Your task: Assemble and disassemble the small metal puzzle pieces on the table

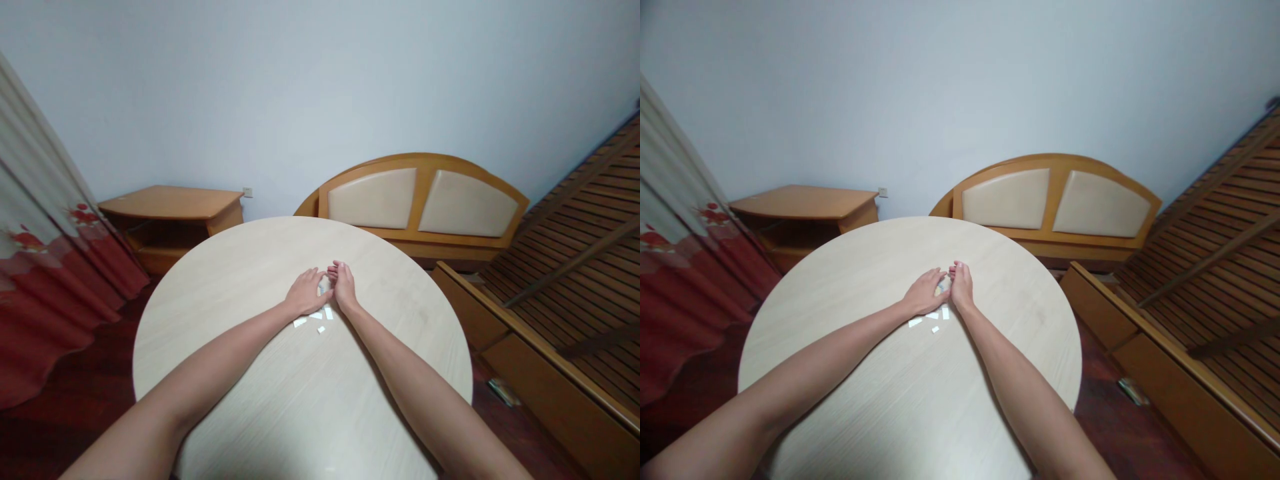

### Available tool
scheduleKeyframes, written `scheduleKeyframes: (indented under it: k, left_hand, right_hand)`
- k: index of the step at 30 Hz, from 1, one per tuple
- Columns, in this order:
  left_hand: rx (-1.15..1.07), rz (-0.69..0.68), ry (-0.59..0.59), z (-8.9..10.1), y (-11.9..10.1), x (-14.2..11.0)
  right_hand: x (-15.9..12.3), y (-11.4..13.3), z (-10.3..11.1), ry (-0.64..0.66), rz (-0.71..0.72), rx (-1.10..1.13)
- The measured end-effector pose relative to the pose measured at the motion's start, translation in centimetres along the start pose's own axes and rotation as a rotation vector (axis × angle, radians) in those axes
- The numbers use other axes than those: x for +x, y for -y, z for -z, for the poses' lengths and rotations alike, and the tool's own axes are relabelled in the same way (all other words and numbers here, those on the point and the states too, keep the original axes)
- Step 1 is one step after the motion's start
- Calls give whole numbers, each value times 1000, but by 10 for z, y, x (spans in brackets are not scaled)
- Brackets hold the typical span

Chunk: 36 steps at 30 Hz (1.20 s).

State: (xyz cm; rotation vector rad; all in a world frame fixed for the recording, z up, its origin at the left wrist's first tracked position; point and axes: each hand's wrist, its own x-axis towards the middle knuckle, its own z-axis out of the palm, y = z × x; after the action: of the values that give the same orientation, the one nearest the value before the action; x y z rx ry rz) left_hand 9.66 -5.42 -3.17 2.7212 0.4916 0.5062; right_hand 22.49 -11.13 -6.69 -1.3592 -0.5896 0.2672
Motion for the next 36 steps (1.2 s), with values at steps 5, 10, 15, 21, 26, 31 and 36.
scheduleKeyframes:
  k: [5,10,15,21,26,31,36]
  left_hand:
    - [-15,-39,81,11,-9,-1]
    - [-76,-183,210,28,-11,-29]
    - [51,-130,331,27,-34,-48]
    - [158,-106,255,10,-51,-37]
    - [169,-114,174,-2,-50,-14]
    - [116,-99,142,-11,-46,2]
    - [114,-61,130,-6,-26,11]
  right_hand:
    - [17,1,18,-133,-20,60]
    - [19,-1,22,-50,-12,71]
    - [17,1,21,-19,6,19]
    - [16,3,23,-11,8,-10]
    - [21,2,31,-47,13,-31]
    - [25,2,40,-63,37,-58]
    - [23,2,43,-65,37,-72]
